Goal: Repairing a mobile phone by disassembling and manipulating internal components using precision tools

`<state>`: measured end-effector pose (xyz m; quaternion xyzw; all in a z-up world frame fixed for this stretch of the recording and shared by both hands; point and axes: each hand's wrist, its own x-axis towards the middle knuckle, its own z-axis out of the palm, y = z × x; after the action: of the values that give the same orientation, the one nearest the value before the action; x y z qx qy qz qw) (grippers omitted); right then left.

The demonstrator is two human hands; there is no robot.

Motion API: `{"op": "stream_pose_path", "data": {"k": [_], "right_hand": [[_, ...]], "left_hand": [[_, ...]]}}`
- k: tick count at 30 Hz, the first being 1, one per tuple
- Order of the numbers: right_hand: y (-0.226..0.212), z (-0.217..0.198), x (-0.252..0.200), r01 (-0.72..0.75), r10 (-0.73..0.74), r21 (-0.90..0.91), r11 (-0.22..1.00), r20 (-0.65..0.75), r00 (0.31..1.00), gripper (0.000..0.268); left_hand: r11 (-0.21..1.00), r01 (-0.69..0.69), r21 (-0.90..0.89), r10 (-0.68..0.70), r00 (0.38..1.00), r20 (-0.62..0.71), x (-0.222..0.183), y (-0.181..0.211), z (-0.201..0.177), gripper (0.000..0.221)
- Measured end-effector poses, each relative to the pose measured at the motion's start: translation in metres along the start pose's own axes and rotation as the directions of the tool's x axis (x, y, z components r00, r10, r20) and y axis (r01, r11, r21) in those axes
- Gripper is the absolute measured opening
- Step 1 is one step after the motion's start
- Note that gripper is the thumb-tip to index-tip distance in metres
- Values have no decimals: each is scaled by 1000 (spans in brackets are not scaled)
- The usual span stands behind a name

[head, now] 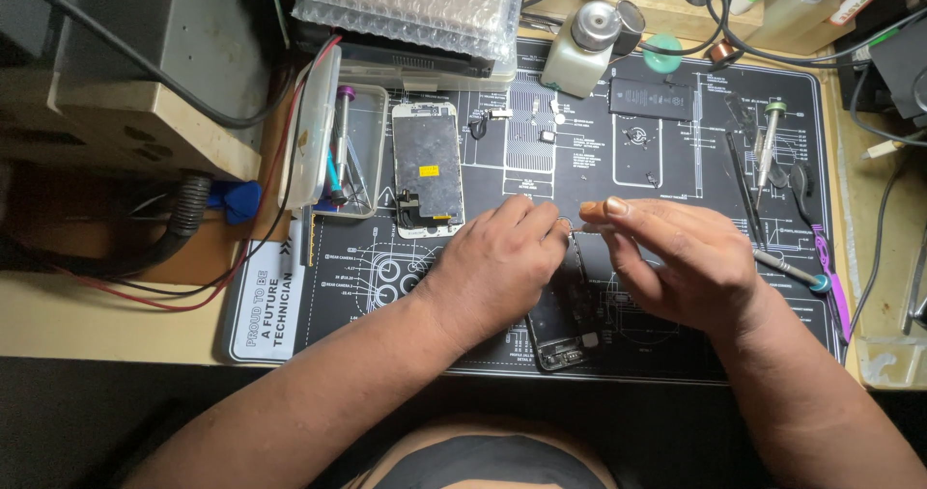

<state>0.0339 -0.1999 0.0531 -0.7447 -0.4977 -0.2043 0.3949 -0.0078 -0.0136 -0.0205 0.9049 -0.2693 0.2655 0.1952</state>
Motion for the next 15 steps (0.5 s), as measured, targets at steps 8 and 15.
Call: {"op": "stream_pose_path", "data": {"k": [8,15], "right_hand": [[7,-3,-3,2,-2,-24,1000,-12,1000,24],[10,-6,-13,17,-3,-183,983,79,997,26]], "left_hand": [[1000,1,-18,-2,1000,-2,-1,-1,0,18],[1000,29,2,-29,996,84,6,2,-16,10]]}}
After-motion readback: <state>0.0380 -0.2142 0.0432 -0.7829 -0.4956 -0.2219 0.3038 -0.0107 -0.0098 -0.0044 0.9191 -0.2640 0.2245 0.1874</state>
